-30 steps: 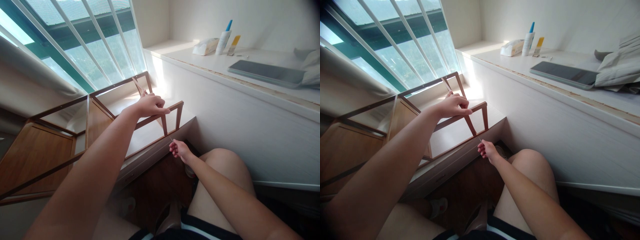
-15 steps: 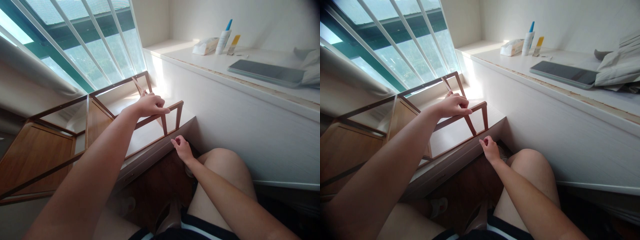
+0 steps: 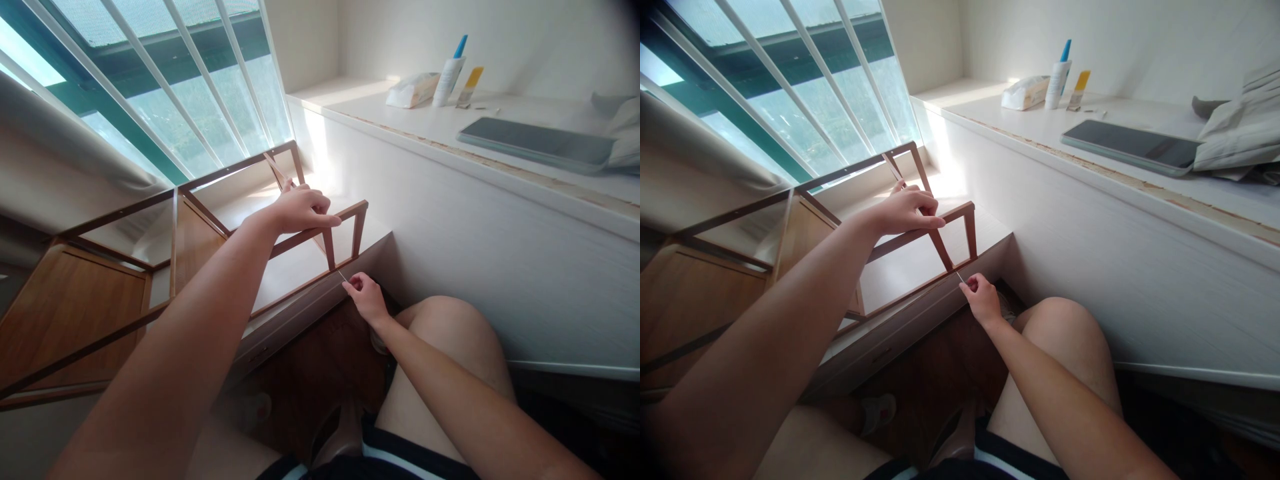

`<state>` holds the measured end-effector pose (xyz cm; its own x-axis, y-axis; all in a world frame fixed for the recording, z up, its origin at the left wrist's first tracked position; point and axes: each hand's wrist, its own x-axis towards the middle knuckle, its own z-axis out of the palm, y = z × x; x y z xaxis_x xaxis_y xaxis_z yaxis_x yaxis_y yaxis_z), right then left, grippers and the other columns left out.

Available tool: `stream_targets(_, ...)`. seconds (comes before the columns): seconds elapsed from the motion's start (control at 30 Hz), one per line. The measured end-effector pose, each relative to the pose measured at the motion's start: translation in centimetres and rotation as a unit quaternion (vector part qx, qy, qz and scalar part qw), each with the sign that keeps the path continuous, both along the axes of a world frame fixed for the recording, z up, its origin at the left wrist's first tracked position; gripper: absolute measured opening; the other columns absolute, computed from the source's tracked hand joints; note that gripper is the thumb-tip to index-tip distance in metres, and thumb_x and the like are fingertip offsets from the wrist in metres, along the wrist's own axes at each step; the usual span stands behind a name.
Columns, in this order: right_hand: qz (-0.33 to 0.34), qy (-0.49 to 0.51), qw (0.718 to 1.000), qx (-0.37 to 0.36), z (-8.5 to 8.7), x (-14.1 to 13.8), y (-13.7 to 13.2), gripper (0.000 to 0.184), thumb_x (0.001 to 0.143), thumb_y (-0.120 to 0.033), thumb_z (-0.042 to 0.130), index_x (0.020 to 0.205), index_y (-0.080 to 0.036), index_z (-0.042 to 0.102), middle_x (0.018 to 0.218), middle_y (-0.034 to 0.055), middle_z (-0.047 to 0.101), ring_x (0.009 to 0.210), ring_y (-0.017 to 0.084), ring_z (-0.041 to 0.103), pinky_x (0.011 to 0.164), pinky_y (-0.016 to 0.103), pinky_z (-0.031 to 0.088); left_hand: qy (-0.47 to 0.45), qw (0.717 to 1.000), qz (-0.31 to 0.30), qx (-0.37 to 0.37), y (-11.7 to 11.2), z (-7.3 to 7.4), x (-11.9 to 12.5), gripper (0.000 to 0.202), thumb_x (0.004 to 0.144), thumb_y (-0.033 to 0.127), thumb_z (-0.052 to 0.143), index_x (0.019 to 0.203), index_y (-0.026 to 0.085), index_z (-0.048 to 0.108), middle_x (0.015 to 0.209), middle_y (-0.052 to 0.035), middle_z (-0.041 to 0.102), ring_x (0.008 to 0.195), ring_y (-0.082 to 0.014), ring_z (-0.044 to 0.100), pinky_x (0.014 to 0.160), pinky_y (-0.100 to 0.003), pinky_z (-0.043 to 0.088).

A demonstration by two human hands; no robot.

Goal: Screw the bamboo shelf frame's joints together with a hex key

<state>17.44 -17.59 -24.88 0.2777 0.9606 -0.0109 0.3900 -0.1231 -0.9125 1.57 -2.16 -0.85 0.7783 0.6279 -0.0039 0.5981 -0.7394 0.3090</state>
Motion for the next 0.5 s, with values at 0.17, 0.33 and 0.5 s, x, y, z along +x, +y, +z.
stream_targets(0.17, 0.007, 0.125, 0.990, -0.063, 0.15, -0.26, -0.01, 0.031, 0.081, -0.049, 0.066, 0.077, -0.019, 0.062, 0.058, 0.0006, 0.062, 0.046, 0.013, 0.053, 0.043, 0.024, 0.039, -0.005, 1.000, -0.005, 0.002, 0.04, -0.05, -0.04, 0.039, 0.083, 0.052, 0.056, 0.062, 0.019, 0.051, 0.074, 0.0010, 0.056, 0.092, -0.0216, 0.048, 0.115, -0.060, -0.003)
stream_targets(0.33, 0.014, 0.293, 0.948, -0.127, 0.34, -0.58, -0.02, 0.032, 0.079, -0.047, 0.067, 0.075, -0.016, 0.064, 0.055, -0.0007, 0.059, 0.039, 0.008, 0.043, 0.034, 0.020, 0.030, -0.003, 1.000, -0.004, 0.001, 0.03, -0.03, 0.02, 0.040, 0.082, 0.053, 0.056, 0.062, 0.019, 0.052, 0.074, 0.0007, 0.056, 0.092, -0.0220, 0.048, 0.115, -0.060, -0.004)
stream_targets(0.5, 0.045, 0.423, 0.888, -0.172, 0.67, -0.51, 0.04, 0.030, 0.082, -0.045, 0.066, 0.079, -0.015, 0.065, 0.054, -0.0013, 0.056, 0.042, 0.009, 0.043, 0.037, 0.020, 0.032, -0.003, 1.000, -0.004, -0.002, -0.21, 0.16, 0.11, 0.044, 0.082, 0.057, 0.055, 0.062, 0.019, 0.052, 0.075, 0.0003, 0.056, 0.093, -0.0226, 0.048, 0.114, -0.060, -0.001)
